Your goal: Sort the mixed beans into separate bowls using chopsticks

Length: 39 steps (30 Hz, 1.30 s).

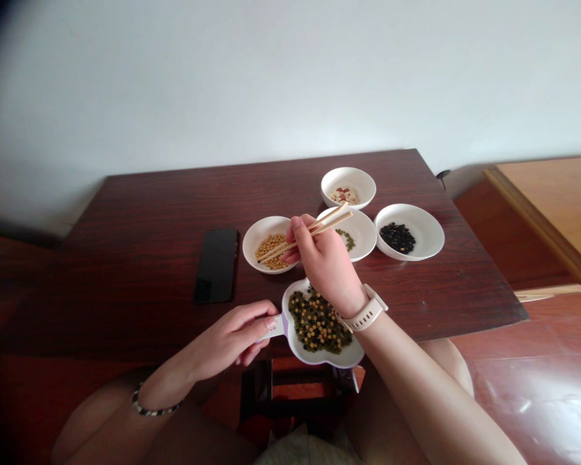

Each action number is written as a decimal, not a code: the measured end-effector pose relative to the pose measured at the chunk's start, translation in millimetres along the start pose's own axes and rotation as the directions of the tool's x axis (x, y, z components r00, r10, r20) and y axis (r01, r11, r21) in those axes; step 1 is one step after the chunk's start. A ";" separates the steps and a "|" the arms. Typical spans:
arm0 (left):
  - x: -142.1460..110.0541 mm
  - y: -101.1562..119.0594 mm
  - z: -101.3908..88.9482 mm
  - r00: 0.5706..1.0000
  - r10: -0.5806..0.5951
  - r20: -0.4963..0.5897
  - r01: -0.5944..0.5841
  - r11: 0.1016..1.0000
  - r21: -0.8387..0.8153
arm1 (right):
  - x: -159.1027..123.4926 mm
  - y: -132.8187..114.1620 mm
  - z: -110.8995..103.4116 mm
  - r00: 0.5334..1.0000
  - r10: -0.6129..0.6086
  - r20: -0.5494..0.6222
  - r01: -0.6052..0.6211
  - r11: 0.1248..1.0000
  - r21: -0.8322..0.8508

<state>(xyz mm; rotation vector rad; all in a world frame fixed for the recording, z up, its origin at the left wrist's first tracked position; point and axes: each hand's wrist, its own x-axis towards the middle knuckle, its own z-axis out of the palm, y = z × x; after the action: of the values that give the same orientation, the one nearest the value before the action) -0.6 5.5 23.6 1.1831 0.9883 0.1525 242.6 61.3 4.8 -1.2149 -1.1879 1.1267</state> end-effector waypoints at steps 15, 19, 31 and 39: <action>0.1 0.4 -0.3 1.000 0.002 -0.002 -0.002 1.000 0.001 | -0.3 0.1 -1.1 1.000 -0.006 0.006 0.006 1.000 -0.008; 0.3 -0.1 -0.1 1.000 0.004 -0.013 -0.004 1.000 0.012 | -0.6 -1.4 -0.3 1.000 -0.019 0.017 0.019 1.000 -0.003; -0.3 2.4 0.5 1.000 -0.005 -0.014 0.005 1.000 0.007 | -0.4 0.0 -0.8 1.000 -0.006 0.025 0.007 0.999 -0.038; -0.6 3.6 0.6 1.000 -0.008 -0.011 0.008 1.000 0.019 | -0.5 -2.0 -0.8 0.999 -0.018 0.028 0.019 0.999 -0.027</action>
<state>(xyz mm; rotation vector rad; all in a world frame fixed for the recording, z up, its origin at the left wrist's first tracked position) 0.8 6.2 26.9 1.1972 1.0059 0.1437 243.3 60.7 6.8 -1.2103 -1.2371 1.1198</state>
